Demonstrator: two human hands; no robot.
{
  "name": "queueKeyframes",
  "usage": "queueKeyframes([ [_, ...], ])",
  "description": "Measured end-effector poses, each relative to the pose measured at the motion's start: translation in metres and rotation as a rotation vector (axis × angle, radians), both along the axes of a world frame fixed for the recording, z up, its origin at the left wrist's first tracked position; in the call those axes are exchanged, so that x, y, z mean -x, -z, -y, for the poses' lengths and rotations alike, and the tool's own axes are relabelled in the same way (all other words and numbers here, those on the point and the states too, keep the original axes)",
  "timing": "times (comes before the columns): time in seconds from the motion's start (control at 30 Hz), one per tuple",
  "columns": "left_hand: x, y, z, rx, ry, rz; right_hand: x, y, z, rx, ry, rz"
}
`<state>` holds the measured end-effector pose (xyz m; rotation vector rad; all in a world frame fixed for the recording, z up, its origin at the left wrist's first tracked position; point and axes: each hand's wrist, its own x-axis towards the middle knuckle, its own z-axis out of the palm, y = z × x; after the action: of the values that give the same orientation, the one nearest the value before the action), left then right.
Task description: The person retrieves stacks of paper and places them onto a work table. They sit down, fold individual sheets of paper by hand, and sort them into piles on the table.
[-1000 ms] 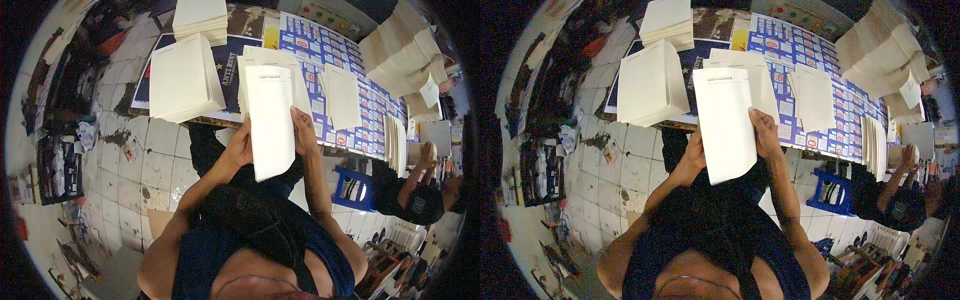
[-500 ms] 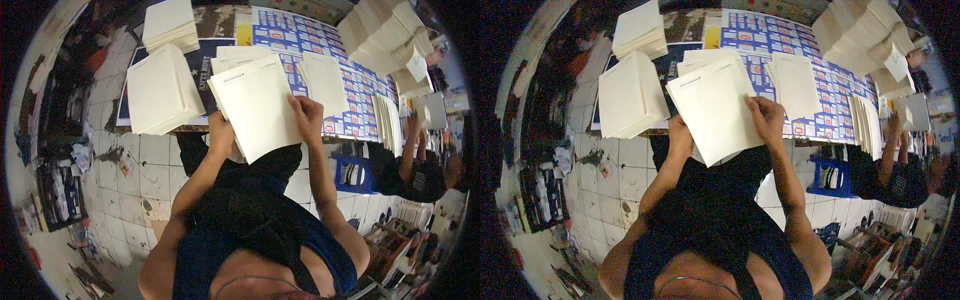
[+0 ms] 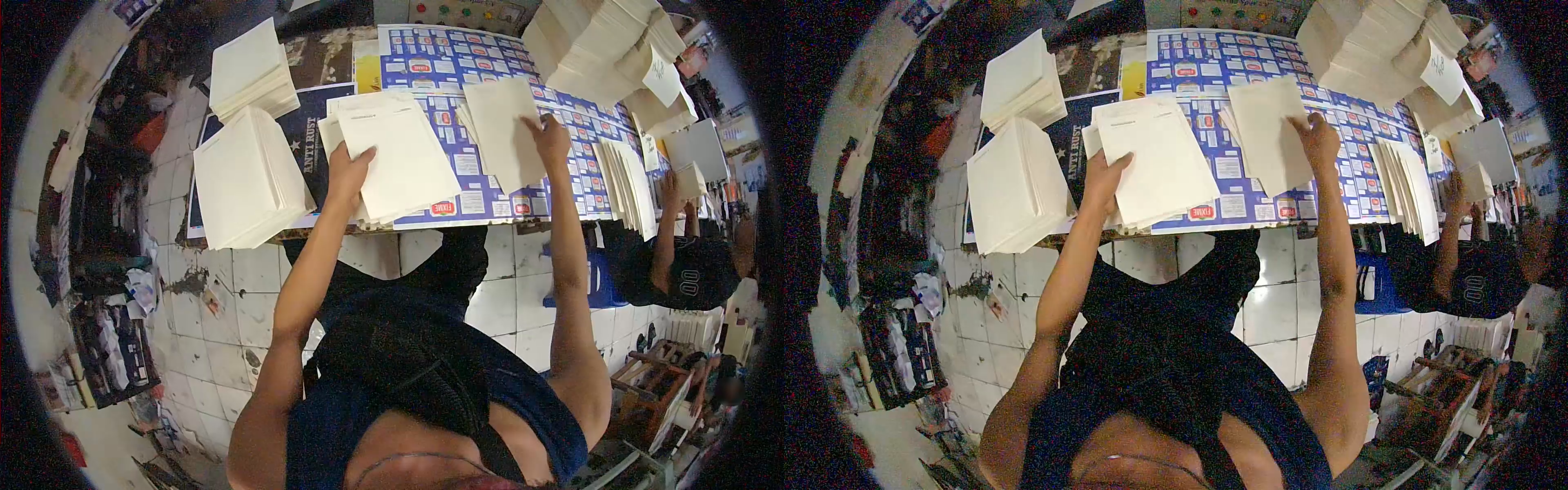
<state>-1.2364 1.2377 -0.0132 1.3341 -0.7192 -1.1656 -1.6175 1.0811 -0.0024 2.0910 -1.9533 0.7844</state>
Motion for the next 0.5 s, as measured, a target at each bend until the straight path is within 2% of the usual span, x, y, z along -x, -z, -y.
queueKeyframes([
  [0.03, -0.002, -0.001, 0.0, -0.004, 0.012, 0.013, 0.008, 0.009, 0.004, -0.134, 0.017, -0.051],
  [0.13, -0.004, -0.023, -0.016, 0.031, 0.018, 0.097, 0.003, 0.018, 0.0, 0.049, 0.056, -0.086],
  [0.2, -0.004, -0.036, -0.041, 0.112, -0.001, 0.22, -0.001, 0.016, -0.001, 0.055, 0.029, -0.087],
  [0.27, -0.014, -0.06, -0.083, 0.187, 0.051, 0.76, -0.009, 0.002, -0.004, 0.145, 0.037, -0.164],
  [0.3, -0.021, -0.08, -0.104, 0.263, -0.002, 0.906, -0.014, -0.007, -0.006, 0.136, 0.019, -0.1],
  [0.33, -0.028, -0.099, -0.122, 0.335, -0.059, 1.051, -0.017, -0.009, -0.005, 0.267, -0.052, -0.084],
  [0.4, -0.059, -0.119, -0.143, 0.26, -0.2, 1.302, -0.049, -0.035, -0.019, 0.305, -0.162, 0.064],
  [0.47, -0.096, -0.103, -0.15, 0.025, -0.131, 1.512, -0.098, -0.054, -0.043, 0.19, -0.282, 0.287],
  [0.5, -0.112, -0.076, -0.154, -0.043, -0.047, 1.488, -0.122, -0.058, -0.056, 0.129, -0.385, 0.433],
])
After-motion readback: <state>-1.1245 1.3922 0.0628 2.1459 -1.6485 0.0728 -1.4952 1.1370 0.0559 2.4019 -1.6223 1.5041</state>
